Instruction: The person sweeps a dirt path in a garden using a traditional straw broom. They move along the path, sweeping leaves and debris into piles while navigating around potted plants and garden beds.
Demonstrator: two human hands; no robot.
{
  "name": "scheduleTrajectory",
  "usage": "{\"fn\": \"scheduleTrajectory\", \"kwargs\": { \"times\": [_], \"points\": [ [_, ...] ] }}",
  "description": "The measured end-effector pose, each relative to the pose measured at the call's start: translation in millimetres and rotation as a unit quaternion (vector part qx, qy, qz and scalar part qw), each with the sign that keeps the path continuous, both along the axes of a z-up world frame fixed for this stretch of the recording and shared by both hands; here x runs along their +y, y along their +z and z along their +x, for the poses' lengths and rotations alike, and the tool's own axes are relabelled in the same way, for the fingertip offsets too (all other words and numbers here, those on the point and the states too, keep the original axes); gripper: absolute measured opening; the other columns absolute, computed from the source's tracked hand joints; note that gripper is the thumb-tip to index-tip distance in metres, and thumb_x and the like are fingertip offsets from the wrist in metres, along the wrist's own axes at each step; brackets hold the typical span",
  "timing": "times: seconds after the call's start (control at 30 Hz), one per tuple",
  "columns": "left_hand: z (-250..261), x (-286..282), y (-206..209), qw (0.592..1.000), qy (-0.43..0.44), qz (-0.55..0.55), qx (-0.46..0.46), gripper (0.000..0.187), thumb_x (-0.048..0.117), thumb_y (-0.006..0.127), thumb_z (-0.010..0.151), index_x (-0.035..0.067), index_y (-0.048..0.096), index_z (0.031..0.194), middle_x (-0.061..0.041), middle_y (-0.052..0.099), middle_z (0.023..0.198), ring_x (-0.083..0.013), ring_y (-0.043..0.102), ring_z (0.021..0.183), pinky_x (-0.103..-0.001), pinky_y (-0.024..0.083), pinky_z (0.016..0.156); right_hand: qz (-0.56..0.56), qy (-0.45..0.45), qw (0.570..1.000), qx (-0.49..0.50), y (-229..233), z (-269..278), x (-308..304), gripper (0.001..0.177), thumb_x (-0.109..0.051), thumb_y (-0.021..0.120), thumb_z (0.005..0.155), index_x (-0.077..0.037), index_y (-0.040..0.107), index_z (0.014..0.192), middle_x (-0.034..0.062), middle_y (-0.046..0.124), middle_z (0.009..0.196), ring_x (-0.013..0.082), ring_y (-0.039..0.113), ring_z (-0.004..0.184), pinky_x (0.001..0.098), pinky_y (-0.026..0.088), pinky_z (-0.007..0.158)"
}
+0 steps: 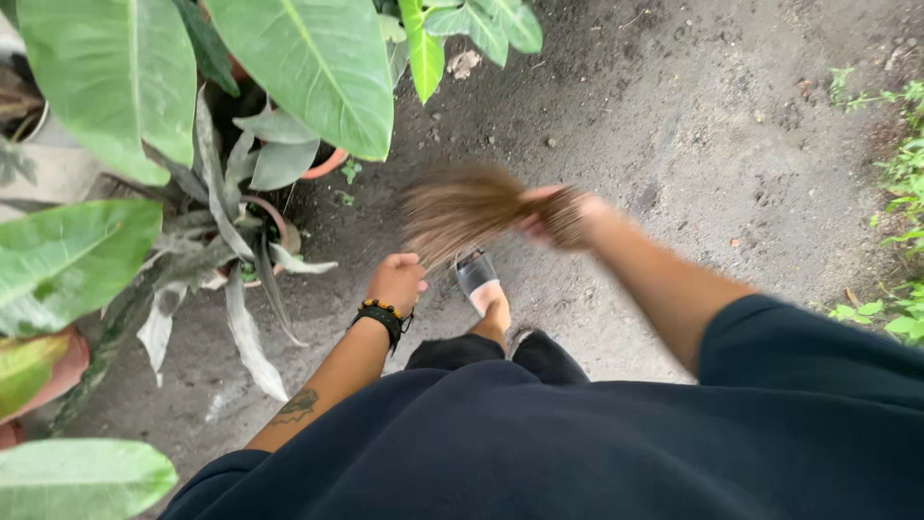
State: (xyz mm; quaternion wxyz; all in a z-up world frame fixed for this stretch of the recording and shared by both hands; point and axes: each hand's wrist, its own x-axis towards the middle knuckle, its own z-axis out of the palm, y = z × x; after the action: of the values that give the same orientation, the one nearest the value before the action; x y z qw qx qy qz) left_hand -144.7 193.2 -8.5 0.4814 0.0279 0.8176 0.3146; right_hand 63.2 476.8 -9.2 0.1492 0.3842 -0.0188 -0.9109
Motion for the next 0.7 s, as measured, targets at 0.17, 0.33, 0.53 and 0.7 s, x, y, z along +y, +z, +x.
{"fn": "scheduleTrajectory", "kwargs": {
  "times": [0.17,0.33,0.53,0.7],
  "points": [
    [-11,50,8,0.999,-0.009,0.030,-0.045,0.040,0.016,0.066,0.088,0.006,0.066,0.126,-0.004,0.073,0.103,-0.0141,0.072,0.081,-0.031,0.055,0.064,0.208,-0.054,0.966,-0.142,44,66,174,0.040,-0.019,0.066,0.100,0.005,0.042,0.120,0.0193,0.063,0.094,0.0180,0.067,0.066,0.0258,0.063,0.057],
    [-11,66,4,0.997,-0.021,0.021,-0.073,0.039,0.018,0.064,0.089,0.006,0.065,0.126,-0.007,0.074,0.101,-0.0159,0.073,0.079,-0.033,0.051,0.060,0.522,0.168,0.798,-0.250,99,39,115,0.057,-0.025,0.066,0.089,-0.013,0.047,0.141,0.0125,0.067,0.106,0.0226,0.064,0.081,0.0372,0.057,0.064],
    [-30,82,0,0.999,-0.028,-0.020,0.031,0.037,0.022,0.064,0.089,0.005,0.069,0.121,-0.007,0.076,0.105,-0.0146,0.075,0.081,-0.028,0.056,0.074,0.260,0.156,0.952,-0.026,85,-5,6,0.063,-0.023,0.074,0.083,-0.006,0.047,0.138,0.0138,0.068,0.094,0.0243,0.069,0.068,0.0363,0.059,0.055],
    [-43,151,-9,0.973,-0.153,-0.081,0.153,0.028,0.028,0.062,0.101,0.010,0.073,0.119,-0.018,0.073,0.109,-0.0293,0.070,0.090,-0.041,0.051,0.080,0.056,0.225,0.968,0.094,34,-105,14,0.034,-0.028,0.077,0.084,0.003,0.068,0.095,0.0154,0.071,0.079,0.0240,0.070,0.061,0.0350,0.062,0.057]
  ]
}}
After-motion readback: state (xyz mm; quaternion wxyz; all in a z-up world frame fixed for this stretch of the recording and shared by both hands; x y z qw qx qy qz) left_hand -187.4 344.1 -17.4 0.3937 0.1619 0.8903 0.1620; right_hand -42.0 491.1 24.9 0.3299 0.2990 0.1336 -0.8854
